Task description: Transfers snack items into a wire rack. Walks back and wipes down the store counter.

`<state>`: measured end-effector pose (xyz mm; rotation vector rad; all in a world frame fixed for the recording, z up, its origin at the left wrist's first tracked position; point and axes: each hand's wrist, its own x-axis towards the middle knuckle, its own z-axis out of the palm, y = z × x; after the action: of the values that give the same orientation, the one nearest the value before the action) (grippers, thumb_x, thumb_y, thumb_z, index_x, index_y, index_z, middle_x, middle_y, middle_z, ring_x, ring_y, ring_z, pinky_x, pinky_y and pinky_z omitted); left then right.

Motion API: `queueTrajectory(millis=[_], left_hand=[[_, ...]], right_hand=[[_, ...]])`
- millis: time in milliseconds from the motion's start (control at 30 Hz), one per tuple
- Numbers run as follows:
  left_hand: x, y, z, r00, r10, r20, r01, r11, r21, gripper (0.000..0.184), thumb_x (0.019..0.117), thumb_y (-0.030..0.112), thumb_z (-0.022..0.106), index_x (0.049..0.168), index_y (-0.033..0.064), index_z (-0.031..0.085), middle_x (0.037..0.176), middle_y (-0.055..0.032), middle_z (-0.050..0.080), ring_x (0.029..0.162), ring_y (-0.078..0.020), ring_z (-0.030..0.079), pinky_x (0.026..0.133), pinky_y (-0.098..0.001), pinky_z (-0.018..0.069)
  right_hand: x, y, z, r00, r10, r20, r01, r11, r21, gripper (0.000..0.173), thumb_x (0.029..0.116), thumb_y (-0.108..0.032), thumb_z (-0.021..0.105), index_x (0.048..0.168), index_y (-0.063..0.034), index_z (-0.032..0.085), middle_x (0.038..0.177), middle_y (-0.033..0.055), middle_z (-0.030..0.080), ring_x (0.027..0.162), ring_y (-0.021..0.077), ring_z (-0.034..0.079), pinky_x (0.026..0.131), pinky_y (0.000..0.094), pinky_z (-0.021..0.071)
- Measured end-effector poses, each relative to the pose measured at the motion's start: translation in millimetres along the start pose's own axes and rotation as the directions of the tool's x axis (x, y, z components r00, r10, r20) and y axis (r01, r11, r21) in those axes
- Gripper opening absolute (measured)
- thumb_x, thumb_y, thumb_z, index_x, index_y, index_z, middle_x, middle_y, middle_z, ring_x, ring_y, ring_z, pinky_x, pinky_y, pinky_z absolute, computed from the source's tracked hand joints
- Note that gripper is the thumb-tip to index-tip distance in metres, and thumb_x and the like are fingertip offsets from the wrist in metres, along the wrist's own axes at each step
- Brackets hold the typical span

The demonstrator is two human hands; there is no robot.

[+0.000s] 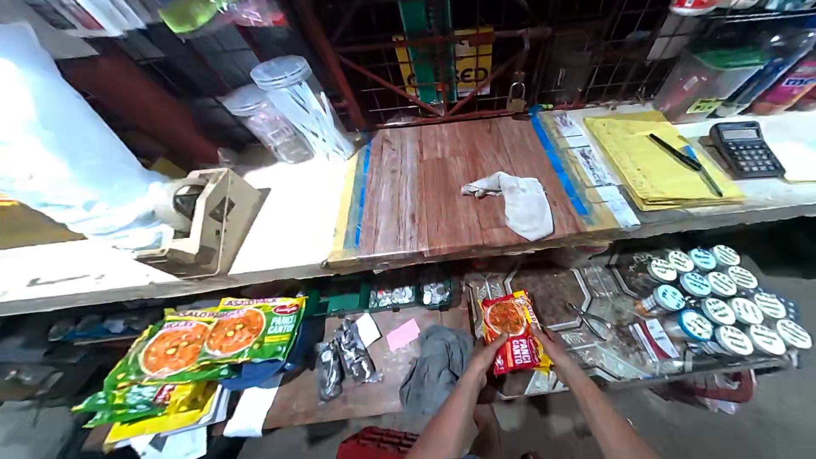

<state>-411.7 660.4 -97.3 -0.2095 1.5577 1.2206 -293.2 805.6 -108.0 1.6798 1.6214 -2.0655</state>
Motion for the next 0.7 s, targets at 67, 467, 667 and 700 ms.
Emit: queueTrajectory(millis=[67,467,667,700], left_hand=[[-4,3,0,0.998,-0.035,0.047,0.035,0.999,-0.016,0.069,0.0969,0.037,0.07,0.15,0.0042,0.041,0.128,-0.0229,0.064,0.116,-0.0313,0.064,0.1,-0.0489,0.0515],[-45,-30,6,0.976,0.149,0.16,-0.118,0.975,-0.19,0.077,0.092,0.01,0.066,0.154,0.0026,0.021,0.122,-0.0205,0.061,0.101,-0.0223,0.066,0.088,-0.0393,0.0566],[-93,-33,9,0.903,0.391,0.178,-0.343,0.906,-0.249,0.066,0.0712,0.006,0.079,0.129,-0.0033,0.048,0.105,-0.0031,0.072,0.097,-0.0085,0.07,0.091,-0.0305,0.0576],[-99,-32,9,0.881,0.436,0.184,-0.385,0.887,-0.256,0.066,0.0698,0.005,0.08,0.128,-0.0023,0.049,0.105,-0.0014,0.073,0.097,-0.0079,0.07,0.092,-0.0302,0.0576]], right_hand=[[4,6,-1,1.0,0.012,0.01,-0.012,1.0,0.014,0.064,0.1036,-0.041,0.058,0.152,-0.004,0.039,0.137,0.0276,0.056,0.121,0.038,0.061,0.1,0.0562,0.0505],[-39,-12,-30,0.96,-0.206,0.188,0.207,0.978,0.017,0.086,0.084,-0.021,0.075,0.155,-0.0023,0.031,0.14,0.0241,0.054,0.118,0.0283,0.062,0.097,0.0441,0.0544],[-84,-49,-58,0.807,-0.44,0.393,0.508,0.858,-0.083,0.138,0.0528,-0.056,0.088,0.16,-0.0015,0.02,0.148,0.0177,0.051,0.125,0.0165,0.06,0.102,0.0343,0.0539],[-89,-54,-60,0.797,-0.43,0.425,0.509,0.856,-0.089,0.143,0.0527,-0.06,0.087,0.161,-0.0014,0.015,0.15,0.0178,0.049,0.127,0.0153,0.059,0.103,0.0335,0.0528]])
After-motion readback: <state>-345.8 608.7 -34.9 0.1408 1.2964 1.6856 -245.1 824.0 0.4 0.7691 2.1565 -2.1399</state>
